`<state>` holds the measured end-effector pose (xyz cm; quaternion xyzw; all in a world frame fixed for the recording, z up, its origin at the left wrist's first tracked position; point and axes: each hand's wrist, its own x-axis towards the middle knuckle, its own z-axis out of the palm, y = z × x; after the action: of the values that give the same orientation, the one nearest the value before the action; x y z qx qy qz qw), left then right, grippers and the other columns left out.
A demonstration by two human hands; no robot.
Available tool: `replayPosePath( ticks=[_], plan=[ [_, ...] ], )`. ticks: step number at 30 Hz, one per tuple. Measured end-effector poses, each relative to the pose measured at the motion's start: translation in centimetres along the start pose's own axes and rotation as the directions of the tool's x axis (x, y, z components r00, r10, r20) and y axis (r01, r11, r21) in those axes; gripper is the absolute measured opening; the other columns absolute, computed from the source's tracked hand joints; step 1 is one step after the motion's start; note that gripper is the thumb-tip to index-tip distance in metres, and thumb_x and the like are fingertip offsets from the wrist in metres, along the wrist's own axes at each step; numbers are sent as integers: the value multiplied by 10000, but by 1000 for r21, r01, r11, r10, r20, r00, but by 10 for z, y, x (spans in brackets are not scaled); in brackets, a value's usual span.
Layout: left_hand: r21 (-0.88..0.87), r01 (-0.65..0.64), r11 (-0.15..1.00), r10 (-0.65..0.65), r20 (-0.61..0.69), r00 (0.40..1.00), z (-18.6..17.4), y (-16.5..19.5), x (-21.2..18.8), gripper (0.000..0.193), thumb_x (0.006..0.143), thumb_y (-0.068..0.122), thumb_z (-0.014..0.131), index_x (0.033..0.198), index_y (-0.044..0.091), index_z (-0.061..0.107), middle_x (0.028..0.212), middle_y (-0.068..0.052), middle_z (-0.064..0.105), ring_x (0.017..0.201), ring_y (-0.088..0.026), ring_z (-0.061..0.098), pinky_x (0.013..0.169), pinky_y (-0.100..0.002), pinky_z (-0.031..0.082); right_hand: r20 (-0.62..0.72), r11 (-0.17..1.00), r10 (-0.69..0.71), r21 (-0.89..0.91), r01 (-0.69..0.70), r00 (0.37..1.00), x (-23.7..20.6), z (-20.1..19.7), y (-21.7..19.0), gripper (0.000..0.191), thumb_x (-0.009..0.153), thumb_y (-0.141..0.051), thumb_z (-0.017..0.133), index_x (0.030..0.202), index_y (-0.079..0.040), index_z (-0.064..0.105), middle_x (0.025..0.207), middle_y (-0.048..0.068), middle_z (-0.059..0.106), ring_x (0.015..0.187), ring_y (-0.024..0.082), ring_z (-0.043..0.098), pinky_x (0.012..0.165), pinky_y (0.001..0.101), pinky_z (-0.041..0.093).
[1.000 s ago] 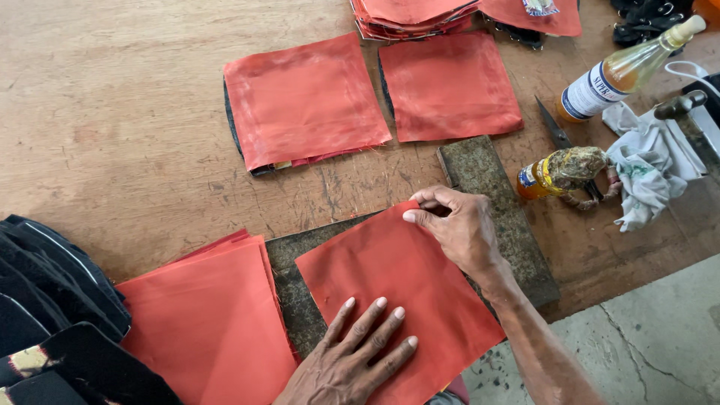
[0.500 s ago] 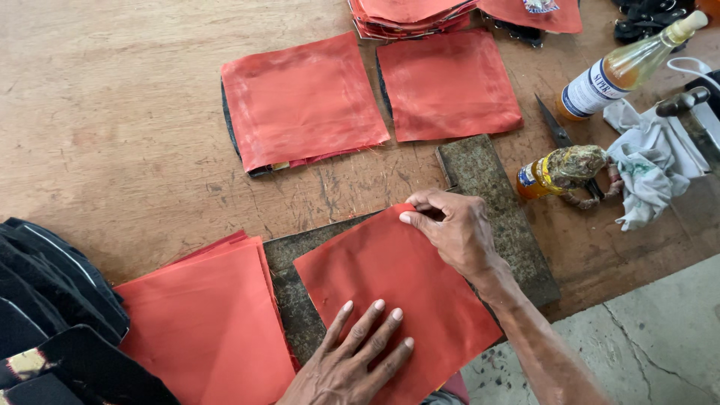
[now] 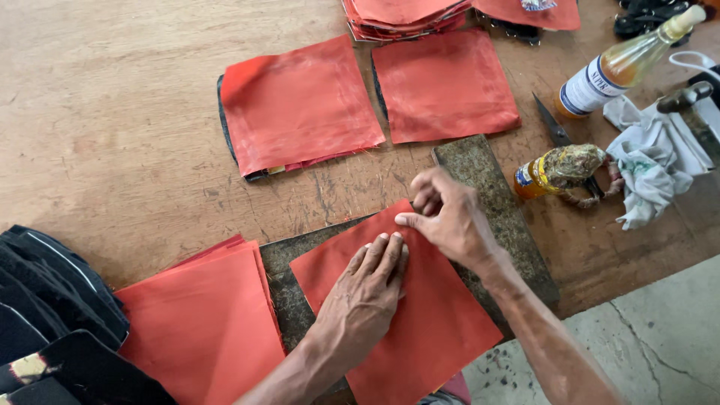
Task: The person lays a red fabric square on the workbench, applies adhesive from a bottle with a brush-style applicator across its surface, then folds the fabric over a zippered pouch and presses it flat, adding finished pieces to a growing stack.
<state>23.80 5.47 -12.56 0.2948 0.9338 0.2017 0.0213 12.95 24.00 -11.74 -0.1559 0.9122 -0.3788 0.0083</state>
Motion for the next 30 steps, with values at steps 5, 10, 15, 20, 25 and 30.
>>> replayPosePath(
  ticks=[5,10,15,20,25,30],
  plan=[
    [-130,51,990,-41,82,996,-3,-7,20,702,912,213,552,1519,-46,313,1627,-206,276,1501,-380,236,1158,-492,242,139,905,213,346,-249,967,24,-7,38,236,940,-172,731,1095,-62,590,852,-9,567,677,70,566,499,253,558],
    [-50,83,995,-64,310,948,-18,0,52,826,853,189,565,1568,-14,206,1693,-201,125,1507,-397,121,1165,-572,163,179,865,192,433,-253,965,26,-10,60,177,1004,-184,625,1114,-48,596,911,2,590,696,63,589,517,243,564],
    [-73,147,986,-106,403,909,-21,15,64,951,787,238,608,1591,8,156,1720,-188,15,1532,-403,-6,1181,-606,38,154,739,147,639,-212,977,1,-25,62,193,1064,-183,527,1188,-52,594,984,11,622,843,74,599,695,254,561],
    [-75,166,983,-169,-42,985,15,43,66,649,985,376,527,1443,-55,367,1655,-288,109,1545,-443,22,1193,-645,33,61,814,199,546,-200,978,-30,-34,71,197,1071,-162,510,1202,-54,611,1026,22,668,909,77,604,770,247,539],
    [-167,204,965,-215,-54,975,36,57,80,663,992,435,514,1424,-55,396,1649,-337,95,1553,-484,12,1243,-602,38,116,696,196,683,-222,974,-33,-37,91,200,1095,-159,503,1210,-54,628,1042,29,660,937,81,601,809,244,540],
    [-94,47,994,-47,4,999,26,73,57,800,890,332,552,1548,-33,280,1652,-251,136,1546,-405,59,1210,-616,42,135,603,202,764,-231,970,-39,-48,91,205,1090,-180,517,1197,-43,626,1046,43,677,931,99,629,786,259,558]
  ],
)
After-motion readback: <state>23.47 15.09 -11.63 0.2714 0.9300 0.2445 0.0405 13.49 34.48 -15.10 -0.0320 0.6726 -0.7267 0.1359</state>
